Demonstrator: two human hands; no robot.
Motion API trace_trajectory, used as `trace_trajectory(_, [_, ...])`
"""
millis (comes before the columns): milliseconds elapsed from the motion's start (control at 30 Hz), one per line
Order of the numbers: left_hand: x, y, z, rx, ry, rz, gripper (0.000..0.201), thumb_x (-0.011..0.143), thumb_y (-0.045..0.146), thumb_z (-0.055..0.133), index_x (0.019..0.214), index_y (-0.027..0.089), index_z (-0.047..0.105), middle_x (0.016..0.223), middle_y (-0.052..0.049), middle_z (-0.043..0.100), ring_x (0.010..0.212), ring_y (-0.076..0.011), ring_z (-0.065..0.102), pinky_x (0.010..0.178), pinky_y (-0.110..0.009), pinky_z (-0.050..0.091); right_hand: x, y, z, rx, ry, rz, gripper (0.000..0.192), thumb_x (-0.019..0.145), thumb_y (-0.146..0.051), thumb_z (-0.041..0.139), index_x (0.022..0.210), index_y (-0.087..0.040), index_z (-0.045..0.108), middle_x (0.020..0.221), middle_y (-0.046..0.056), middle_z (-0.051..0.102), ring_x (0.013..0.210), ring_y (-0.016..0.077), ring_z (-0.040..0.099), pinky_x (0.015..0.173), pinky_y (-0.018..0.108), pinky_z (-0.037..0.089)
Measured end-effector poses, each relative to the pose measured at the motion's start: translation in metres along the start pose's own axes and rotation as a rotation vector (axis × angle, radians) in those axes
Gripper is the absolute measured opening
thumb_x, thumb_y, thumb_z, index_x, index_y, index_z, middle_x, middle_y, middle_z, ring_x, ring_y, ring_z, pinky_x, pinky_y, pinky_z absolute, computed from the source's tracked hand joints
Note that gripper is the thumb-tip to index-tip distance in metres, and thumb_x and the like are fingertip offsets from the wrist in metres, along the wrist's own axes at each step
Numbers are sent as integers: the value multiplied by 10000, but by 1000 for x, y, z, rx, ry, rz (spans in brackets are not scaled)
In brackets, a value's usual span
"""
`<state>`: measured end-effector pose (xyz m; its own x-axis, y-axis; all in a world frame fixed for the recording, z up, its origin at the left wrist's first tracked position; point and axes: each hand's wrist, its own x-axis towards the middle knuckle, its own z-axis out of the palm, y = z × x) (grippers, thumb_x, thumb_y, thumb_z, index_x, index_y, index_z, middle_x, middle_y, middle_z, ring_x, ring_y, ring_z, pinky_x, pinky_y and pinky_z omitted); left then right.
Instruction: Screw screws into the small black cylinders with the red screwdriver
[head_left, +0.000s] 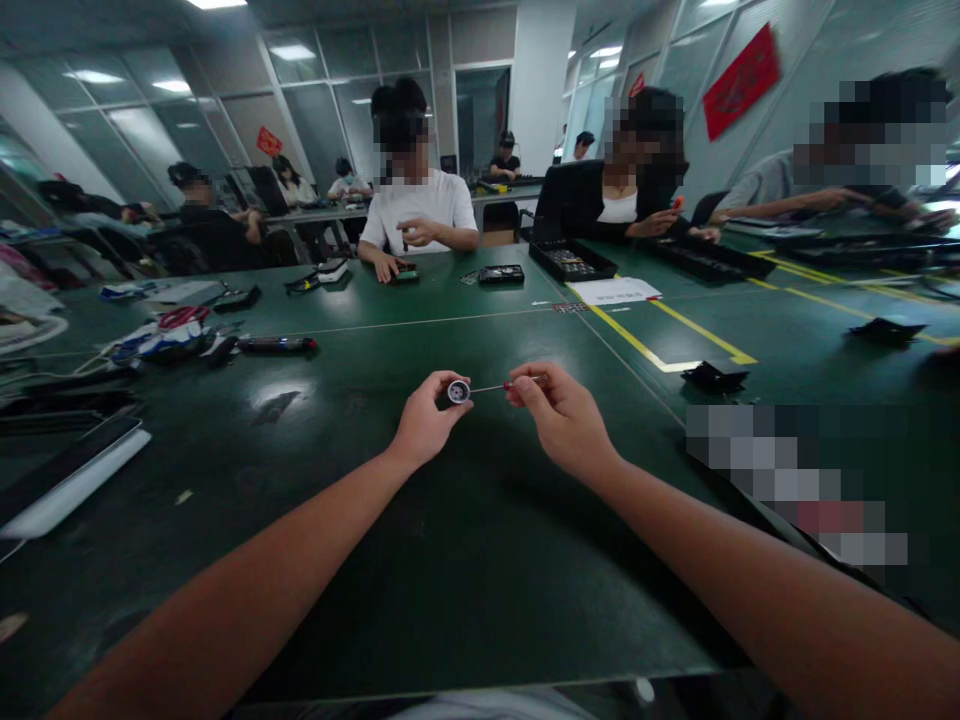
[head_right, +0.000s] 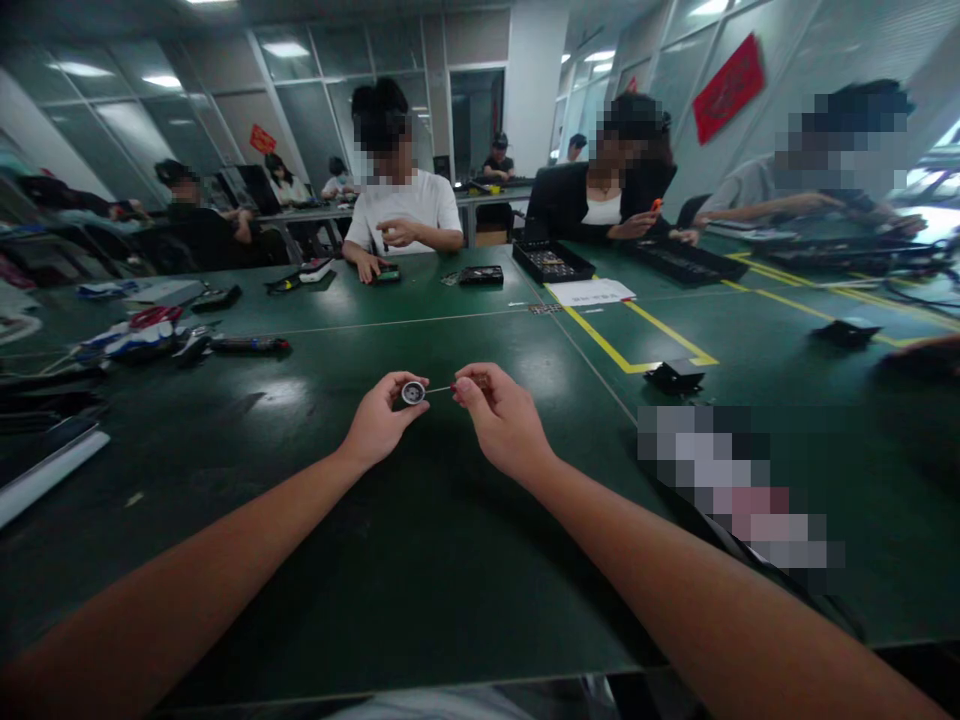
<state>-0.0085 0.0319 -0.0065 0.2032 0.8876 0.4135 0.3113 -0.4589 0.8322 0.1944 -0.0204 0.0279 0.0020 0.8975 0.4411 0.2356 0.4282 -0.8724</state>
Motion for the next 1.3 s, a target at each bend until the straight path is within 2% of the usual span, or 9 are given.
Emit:
trace_trajectory(100, [-1, 3, 0, 65, -19, 9, 315, 788, 136, 760, 1090, 197, 697, 1149, -65, 724, 1109, -245, 658, 1044, -435, 469, -1, 2, 1, -77, -5, 11, 228, 970, -422, 540, 1042, -222, 623, 886, 42, 723, 822, 198, 704, 772, 364, 540])
trace_trajectory(267, [-2, 2, -1, 90, -4, 42, 359, 820, 174, 754, 1171, 234, 708, 1233, -52, 704, 1218, -250, 613, 1125, -462, 411, -3, -5, 0, -179, 22, -35, 217, 980, -405, 523, 1043, -220, 619, 882, 45, 724, 816, 200, 703, 752, 350, 529])
trace_trajectory(533, [-4, 10, -4, 280, -9, 139, 335, 858, 208, 735, 1185, 269, 703, 1191, -45, 714, 1177, -256, 603, 1064, -473, 438, -3, -13, -1, -247, 70, -8, 221, 975, -398, 521, 1011, -206, 624, 812, 39, 706, 761, 194, 684, 716, 326, 500])
trace_trajectory(600, [-4, 12, -5, 328, -28, 160, 322, 866, 220, 730, 1183, 273, 702, 1170, -41, 720, 1149, -258, 606, 1050, -483, 432, -3, -13, -2, -244, 41, 4, 223, 978, -397, 511, 1030, -210, 620, 757, 19, 678, 705, 182, 658, 675, 315, 482])
trace_trajectory(700, [-4, 13, -6, 387, -38, 171, 307, 871, 242, 732, 1174, 276, 702, 1146, -32, 729, 1120, -257, 610, 1070, -510, 391, -5, -12, -4, -197, -72, -3, 210, 988, -375, 484, 1063, -223, 609, 690, -16, 620, 636, 162, 609, 624, 300, 450])
trace_trajectory(800, [-4, 14, -6, 415, -36, 151, 314, 866, 249, 743, 1175, 281, 700, 1139, -22, 735, 1110, -253, 616, 1089, -526, 357, -6, -10, -5, -140, -147, -20, 202, 987, -378, 491, 1061, -230, 607, 729, -17, 613, 679, 158, 603, 655, 298, 451])
trace_trajectory(1000, [-5, 17, -4, 437, -83, 83, 326, 857, 228, 749, 1172, 299, 701, 1161, -14, 733, 1142, -260, 612, 1129, -581, 277, -4, -9, -3, -177, -39, 33, 421, 1016, -510, 383, 917, -217, 669, 649, -11, 530, 611, 157, 534, 596, 298, 409])
trace_trajectory(1167, [-5, 16, -5, 436, -77, 63, 334, 868, 215, 728, 1189, 299, 698, 1190, -25, 728, 1157, -264, 611, 1120, -562, 305, -3, 0, -3, -157, -15, 82, 320, 999, -462, 436, 1117, -222, 611, 772, 8, 609, 674, 176, 572, 624, 309, 440])
trace_trajectory(1300, [-5, 16, -5, 452, -65, 63, 327, 882, 232, 710, 1202, 301, 697, 1201, -34, 724, 1161, -268, 609, 1106, -544, 332, -3, 5, -3, -119, -16, 66, 245, 991, -414, 454, 1061, -228, 596, 837, 16, 623, 762, 185, 593, 673, 313, 446])
